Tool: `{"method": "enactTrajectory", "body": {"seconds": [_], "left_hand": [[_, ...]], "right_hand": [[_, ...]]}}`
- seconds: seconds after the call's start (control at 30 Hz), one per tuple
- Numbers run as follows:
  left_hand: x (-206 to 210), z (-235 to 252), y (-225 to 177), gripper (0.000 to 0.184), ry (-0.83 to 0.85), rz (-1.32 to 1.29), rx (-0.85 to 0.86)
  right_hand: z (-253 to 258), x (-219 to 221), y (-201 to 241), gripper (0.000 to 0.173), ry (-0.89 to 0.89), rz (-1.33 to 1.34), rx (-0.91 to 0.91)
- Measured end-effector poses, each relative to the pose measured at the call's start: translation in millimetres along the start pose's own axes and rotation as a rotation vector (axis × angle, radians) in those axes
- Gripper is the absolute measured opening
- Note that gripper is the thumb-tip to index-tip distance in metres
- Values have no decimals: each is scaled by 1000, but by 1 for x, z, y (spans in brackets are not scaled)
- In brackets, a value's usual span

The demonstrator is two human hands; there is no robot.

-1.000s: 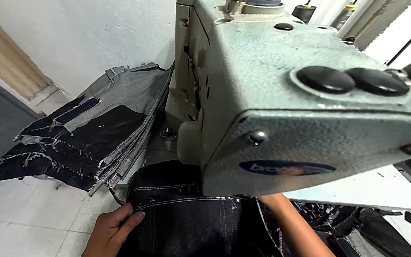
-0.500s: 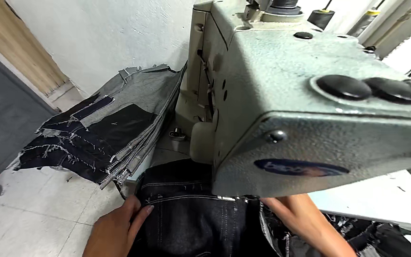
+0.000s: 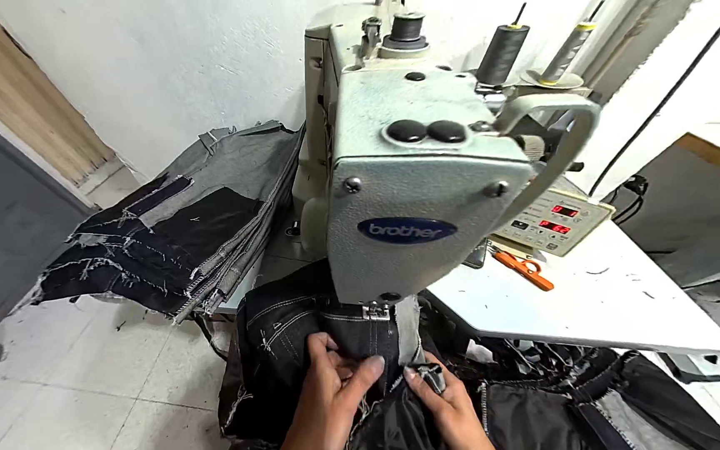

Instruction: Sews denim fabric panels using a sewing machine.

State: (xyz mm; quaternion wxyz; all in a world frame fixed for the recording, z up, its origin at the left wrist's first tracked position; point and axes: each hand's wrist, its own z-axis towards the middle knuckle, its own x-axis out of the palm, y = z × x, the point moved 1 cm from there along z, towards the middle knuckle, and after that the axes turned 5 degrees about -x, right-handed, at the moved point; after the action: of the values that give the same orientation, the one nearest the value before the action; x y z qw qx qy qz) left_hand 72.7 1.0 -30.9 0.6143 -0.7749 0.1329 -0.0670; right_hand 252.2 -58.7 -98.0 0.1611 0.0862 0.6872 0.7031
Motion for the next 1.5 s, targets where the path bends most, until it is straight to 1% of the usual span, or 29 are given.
{"method": "enactTrajectory", "body": {"seconds": [0.03, 0.07, 0.13, 0.17, 0.23, 0.3, 0.33, 0.37, 0.4, 0.43, 0.47, 0.5, 0.53, 0.6, 0.63, 0.67, 0.73, 0.8, 0.9, 1.03, 1.1, 1.17, 1.23, 1.3, 1.4, 1.5], "left_hand": [[5, 6, 1, 70, -51, -45, 3], [8, 12, 3, 80, -95, -52, 9], [12, 18, 4, 105, -155, 6, -8], [14, 21, 1, 113, -174, 36, -25], [17, 23, -1, 117, -180, 30, -70], [14, 20, -4, 108, -147, -75, -110], [8, 14, -7, 98, -147, -102, -95], [-3, 7, -9, 88, -180, -72, -33], [-20, 2, -9, 73, -228, 2, 55], [-40, 1, -6, 62, -254, 74, 123], [-61, 3, 1, 58, -285, 150, 168], [-81, 8, 9, 55, -332, 229, 201], [-99, 13, 17, 54, -377, 301, 239], [-126, 22, 25, 50, -436, 387, 321], [-131, 25, 22, 49, -461, 400, 364], [-132, 28, 15, 49, -481, 411, 408], [-127, 36, -4, 49, -497, 428, 464], [-117, 50, -24, 50, -463, 419, 459], [-105, 79, -33, 48, -369, 494, 447], [-96, 89, -37, 46, -356, 533, 415], [-98, 85, -37, 46, -348, 489, 421], [-100, 80, -38, 46, -332, 440, 429], [-104, 81, -35, 47, -332, 449, 419], [-108, 90, -28, 48, -347, 473, 343], [-112, 102, -23, 49, -330, 533, 222], [-113, 100, -24, 48, -265, 494, 227]], "right_hand": [[3, -1, -3, 20, -46, 98, 45], [5, -3, -6, 13, -79, 184, 114], [8, -9, -9, 16, -105, 297, 204], [10, -12, -10, 18, -118, 322, 208], [20, -25, -12, 18, -167, 286, 142], [42, -55, -5, 17, -212, 132, 0], [55, -78, 0, 17, -201, 23, -98], [67, -102, 6, 17, -157, -98, -199], [77, -123, 14, 18, -81, -188, -274], [84, -134, 20, 22, 28, -246, -313], [88, -132, 26, 27, 150, -296, -332], [92, -117, 30, 33, 233, -338, -364], [95, -96, 30, 37, 248, -364, -408], [98, -61, 29, 36, 152, -382, -486], [100, -51, 30, 34, 79, -390, -518], [102, -48, 32, 33, 19, -402, -533], [100, -51, 32, 31, -78, -414, -502], [92, -56, 26, 29, -159, -389, -446], [78, -57, 16, 24, -271, -286, -402], [69, -58, 21, 20, -355, -239, -435], [71, -63, 30, 19, -378, -213, -446], [74, -68, 41, 19, -388, -157, -418], [70, -67, 49, 21, -351, -77, -364], [63, -58, 53, 21, -298, -44, -322], [54, -45, 53, 16, -237, -60, -410], [60, -52, 46, 14, -259, -88, -465]]}}
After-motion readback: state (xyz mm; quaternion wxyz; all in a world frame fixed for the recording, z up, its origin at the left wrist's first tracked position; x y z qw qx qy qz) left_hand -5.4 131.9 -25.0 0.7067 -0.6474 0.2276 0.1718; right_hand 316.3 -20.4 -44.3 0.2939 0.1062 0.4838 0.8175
